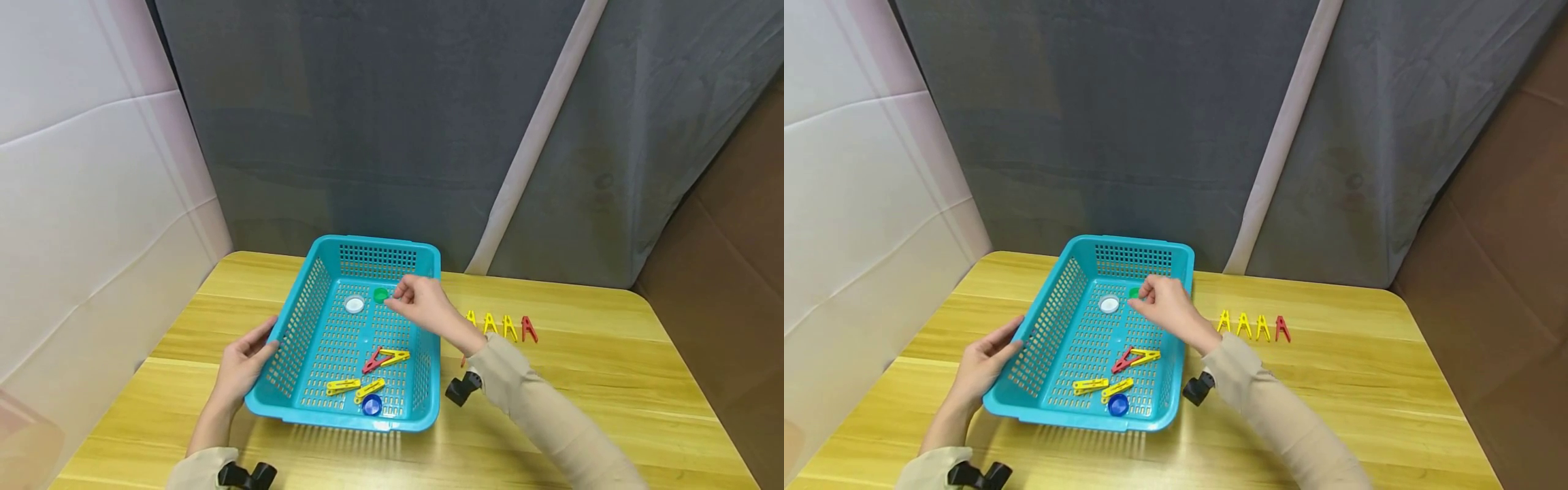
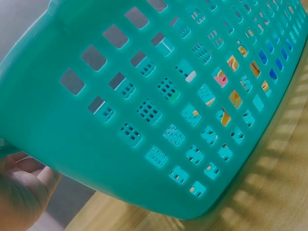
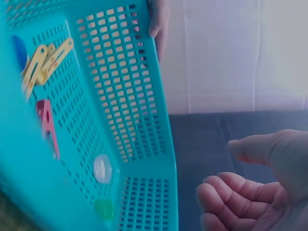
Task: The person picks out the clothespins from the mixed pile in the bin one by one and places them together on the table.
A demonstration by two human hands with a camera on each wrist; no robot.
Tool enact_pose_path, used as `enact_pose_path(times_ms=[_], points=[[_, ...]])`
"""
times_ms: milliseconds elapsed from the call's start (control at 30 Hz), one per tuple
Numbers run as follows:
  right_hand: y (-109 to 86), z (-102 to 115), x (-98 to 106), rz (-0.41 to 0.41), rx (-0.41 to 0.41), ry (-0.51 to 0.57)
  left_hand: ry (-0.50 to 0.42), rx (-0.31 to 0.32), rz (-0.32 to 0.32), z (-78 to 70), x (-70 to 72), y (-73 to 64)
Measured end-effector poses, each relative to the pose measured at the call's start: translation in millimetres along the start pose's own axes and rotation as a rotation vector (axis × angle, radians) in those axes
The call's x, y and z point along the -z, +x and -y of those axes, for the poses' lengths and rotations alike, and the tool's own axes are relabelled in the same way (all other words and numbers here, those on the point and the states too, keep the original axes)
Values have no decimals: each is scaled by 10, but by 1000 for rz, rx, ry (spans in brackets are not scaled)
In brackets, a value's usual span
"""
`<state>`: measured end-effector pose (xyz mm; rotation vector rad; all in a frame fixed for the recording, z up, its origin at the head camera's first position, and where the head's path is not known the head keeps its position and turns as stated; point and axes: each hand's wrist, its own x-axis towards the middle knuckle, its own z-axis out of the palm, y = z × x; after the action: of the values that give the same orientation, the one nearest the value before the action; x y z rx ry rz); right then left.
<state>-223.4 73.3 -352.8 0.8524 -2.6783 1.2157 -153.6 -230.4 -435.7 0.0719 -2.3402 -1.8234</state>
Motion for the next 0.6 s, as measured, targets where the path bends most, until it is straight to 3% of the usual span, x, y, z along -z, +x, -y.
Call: enact_pose_path(times_ms=[333, 600], points=[[168, 95, -275, 120, -1, 62, 6, -11, -5, 16, 0, -8], [247, 156, -478, 262, -16, 99, 13, -1, 14, -6, -4, -3]])
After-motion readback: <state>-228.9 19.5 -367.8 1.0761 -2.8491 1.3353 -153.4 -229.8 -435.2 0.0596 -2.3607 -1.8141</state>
